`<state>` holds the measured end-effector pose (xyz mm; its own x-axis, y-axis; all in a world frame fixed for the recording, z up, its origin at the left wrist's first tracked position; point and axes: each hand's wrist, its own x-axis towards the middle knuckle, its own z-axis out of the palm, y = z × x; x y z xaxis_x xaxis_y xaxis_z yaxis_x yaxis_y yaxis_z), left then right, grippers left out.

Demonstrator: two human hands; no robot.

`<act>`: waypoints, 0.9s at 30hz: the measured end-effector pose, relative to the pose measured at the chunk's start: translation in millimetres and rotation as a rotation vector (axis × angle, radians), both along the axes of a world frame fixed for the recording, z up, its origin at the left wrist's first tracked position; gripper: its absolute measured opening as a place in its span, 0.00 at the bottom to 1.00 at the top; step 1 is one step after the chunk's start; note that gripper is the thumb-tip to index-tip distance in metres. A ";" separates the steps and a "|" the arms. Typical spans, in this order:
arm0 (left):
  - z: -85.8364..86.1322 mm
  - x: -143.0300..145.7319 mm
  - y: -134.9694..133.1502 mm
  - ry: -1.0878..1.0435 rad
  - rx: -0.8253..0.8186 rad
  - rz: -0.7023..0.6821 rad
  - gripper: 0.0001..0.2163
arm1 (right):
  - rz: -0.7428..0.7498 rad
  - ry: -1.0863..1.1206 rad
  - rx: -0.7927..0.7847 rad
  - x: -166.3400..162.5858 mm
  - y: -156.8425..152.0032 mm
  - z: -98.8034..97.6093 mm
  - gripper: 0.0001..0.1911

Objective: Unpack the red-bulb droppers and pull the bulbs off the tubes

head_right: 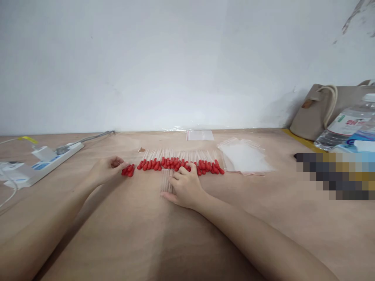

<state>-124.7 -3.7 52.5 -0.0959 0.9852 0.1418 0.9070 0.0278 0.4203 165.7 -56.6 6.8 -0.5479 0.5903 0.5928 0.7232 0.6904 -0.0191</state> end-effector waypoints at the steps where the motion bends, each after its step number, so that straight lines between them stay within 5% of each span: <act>1: 1.4 1.1 -0.8 0.006 0.001 -0.003 0.16 | 0.010 0.000 -0.018 0.3 -0.5 0.4 0.22; 10: 3.0 9.3 -6.3 0.116 0.224 0.023 0.15 | 0.088 -0.009 -0.088 2.7 -1.7 -4.1 0.19; 19: -2.7 42.0 -0.2 0.297 0.267 -0.552 0.16 | 0.080 0.014 -0.130 5.3 -4.7 -0.5 0.22; 23: -1.4 44.7 11.0 0.321 0.178 -0.573 0.13 | 0.058 0.049 -0.110 15.0 -5.9 1.7 0.20; 27: -6.3 41.4 13.6 0.076 0.117 -0.478 0.10 | 0.016 0.115 -0.065 32.1 -10.0 2.3 0.11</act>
